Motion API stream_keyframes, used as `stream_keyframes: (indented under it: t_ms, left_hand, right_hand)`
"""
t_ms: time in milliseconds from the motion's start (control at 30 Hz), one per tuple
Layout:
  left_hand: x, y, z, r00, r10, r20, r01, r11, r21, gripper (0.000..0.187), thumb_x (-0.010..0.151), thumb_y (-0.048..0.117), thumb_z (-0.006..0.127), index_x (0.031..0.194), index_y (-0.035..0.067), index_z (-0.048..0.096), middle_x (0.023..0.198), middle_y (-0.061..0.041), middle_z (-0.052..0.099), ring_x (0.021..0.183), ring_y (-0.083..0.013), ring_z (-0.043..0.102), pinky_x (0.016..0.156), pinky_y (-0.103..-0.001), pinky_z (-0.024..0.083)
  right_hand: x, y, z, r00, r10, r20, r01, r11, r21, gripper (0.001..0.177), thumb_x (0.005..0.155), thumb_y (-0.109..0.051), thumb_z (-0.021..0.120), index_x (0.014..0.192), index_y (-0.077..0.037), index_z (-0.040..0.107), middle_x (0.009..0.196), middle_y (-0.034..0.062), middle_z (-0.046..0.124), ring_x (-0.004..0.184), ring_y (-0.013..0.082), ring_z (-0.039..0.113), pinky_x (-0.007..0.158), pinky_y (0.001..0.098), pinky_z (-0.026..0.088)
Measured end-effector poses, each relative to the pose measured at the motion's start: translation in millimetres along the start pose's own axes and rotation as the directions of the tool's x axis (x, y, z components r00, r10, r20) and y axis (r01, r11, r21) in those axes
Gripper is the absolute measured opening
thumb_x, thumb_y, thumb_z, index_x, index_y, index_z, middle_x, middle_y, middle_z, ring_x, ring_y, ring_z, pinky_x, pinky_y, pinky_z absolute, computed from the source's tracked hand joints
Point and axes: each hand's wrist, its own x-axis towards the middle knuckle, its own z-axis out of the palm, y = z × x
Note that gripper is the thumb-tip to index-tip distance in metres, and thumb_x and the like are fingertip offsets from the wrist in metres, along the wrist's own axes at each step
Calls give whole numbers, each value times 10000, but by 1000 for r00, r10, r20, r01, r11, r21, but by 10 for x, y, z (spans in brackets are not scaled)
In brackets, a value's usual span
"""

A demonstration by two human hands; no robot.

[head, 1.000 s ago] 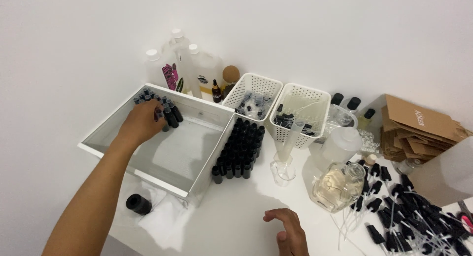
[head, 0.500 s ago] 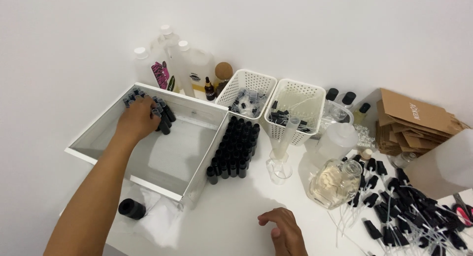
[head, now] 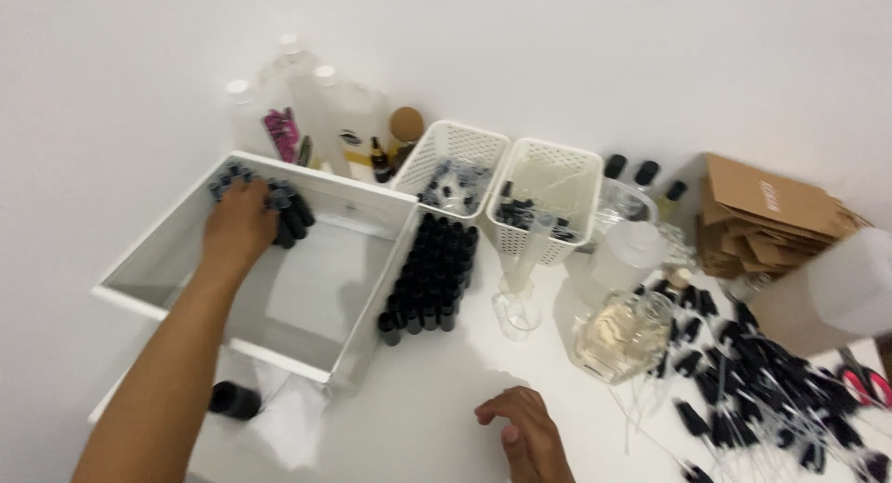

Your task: The person uses a pipette to transfer a clear liquid from a glass jar into small glass vials. They then pick up black caps and screw them onto the filled vials before placing the sealed bottles into a white tray.

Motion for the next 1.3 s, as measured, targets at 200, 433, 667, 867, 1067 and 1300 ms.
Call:
stream_keyframes:
  t_ms: [200, 433, 667, 867, 1067, 1300]
  left_hand:
    - [-161, -52, -17, 956, 199, -214, -183, 979, 91, 396, 935, 262, 678, 1286, 80, 675, 1308, -198, 634, 1030, -467, 666, 773, -599, 546]
    - [-1128, 781, -497, 843, 388, -372, -385, 919, 85, 291, 1049, 241, 778, 1258, 42, 739, 1039, -56, 700, 1066, -231, 658, 805, -426, 543]
    - [-2049, 1576, -440, 630, 592, -503, -742, 650, -163, 215, 944, 145, 715, 1149, 89, 680, 1086, -90, 734, 891, -251, 694, 820, -383, 548]
    - [-2559, 1940, 480, 704, 664, -252, -692, 560, -455, 221, 956, 226, 631, 1138, 101, 654, 1073, -74, 683, 918, -286, 656, 772, -413, 535]
    - [-2428, 2289, 893, 880, 473, 40, -331, 672, -662, 510, 907, 274, 672, 1343, 68, 506, 1361, -103, 561, 1275, -297, 529, 1054, -435, 435]
    - [-2231, 2528, 1491, 923, 373, 96, -220, 715, -664, 929, 792, 335, 852, 1500, 58, 318, 1498, -128, 463, 1393, -317, 408, 1144, -497, 291]
  right_hand:
    - [66, -83, -74, 996, 79, 43, -80, 996, 31, 557, 1102, -460, 315, 972, -68, 690, 876, 62, 677, 789, 232, 614, 838, 379, 445]
    - [53, -58, -139, 995, 88, 44, -86, 995, -40, 567, 1108, -489, 315, 1016, -80, 697, 872, 42, 685, 808, 206, 620, 864, 361, 453]
    - [64, -20, -134, 1000, 6, -12, -7, 995, -95, 403, 1100, -339, 414, 1019, -59, 692, 848, 49, 713, 755, 186, 655, 773, 341, 446]
    - [-10, 81, -166, 976, -10, -220, -45, 969, -245, 263, 1041, -236, 497, 1019, -60, 692, 901, 81, 703, 797, 222, 648, 710, 326, 483]
    - [-113, 353, -245, 845, -44, -534, -84, 973, -214, 126, 1002, -153, 546, 1032, -43, 600, 919, 96, 608, 852, 205, 582, 754, 290, 462]
    - [51, 396, -588, 614, -236, -754, -104, 922, -374, 458, 901, 108, 539, 1259, -81, 324, 1248, 183, 473, 1101, 256, 478, 915, 350, 376]
